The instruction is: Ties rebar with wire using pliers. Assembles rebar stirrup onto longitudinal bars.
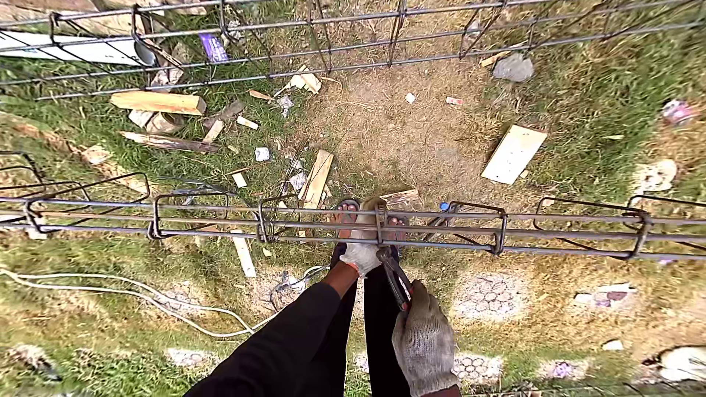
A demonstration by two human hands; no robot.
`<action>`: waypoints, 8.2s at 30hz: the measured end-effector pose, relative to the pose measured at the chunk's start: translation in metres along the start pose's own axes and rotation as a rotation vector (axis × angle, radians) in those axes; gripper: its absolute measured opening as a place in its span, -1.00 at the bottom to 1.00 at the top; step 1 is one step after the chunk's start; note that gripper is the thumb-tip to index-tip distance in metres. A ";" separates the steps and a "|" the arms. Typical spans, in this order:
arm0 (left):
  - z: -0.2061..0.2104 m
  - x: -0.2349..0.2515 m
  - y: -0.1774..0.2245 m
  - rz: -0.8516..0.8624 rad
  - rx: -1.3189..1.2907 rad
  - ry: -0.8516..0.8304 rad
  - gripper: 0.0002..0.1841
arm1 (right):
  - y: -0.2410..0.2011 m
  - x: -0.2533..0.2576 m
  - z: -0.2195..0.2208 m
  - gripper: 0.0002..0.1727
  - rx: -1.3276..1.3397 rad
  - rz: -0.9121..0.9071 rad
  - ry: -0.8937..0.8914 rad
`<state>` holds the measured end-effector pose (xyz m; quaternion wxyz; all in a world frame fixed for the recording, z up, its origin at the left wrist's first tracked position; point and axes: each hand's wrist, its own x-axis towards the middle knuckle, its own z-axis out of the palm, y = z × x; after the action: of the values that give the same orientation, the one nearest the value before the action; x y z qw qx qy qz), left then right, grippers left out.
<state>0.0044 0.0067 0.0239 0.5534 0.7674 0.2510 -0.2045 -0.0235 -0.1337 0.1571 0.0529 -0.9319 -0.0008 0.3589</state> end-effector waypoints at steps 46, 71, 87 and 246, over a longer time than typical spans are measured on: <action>-0.050 -0.076 0.102 -0.585 -0.334 -0.157 -0.42 | 0.016 0.018 0.003 -0.16 0.694 -0.055 -0.320; -0.005 -0.054 0.150 -0.942 -0.924 0.130 -0.68 | 0.022 0.044 -0.019 -0.49 1.034 -0.164 -0.555; -0.016 -0.057 0.118 -0.797 -0.315 -0.084 -0.75 | -0.001 0.006 -0.016 -0.64 1.359 0.193 -0.631; -0.120 0.092 0.076 -0.143 0.300 -0.684 -0.57 | -0.070 0.157 -0.186 -0.88 -0.495 -0.288 -0.588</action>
<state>0.1278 0.1158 0.0622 0.4710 0.7077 0.0721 -0.5217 0.2199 -0.0759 0.1961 -0.1258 -0.7646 -0.2327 0.5878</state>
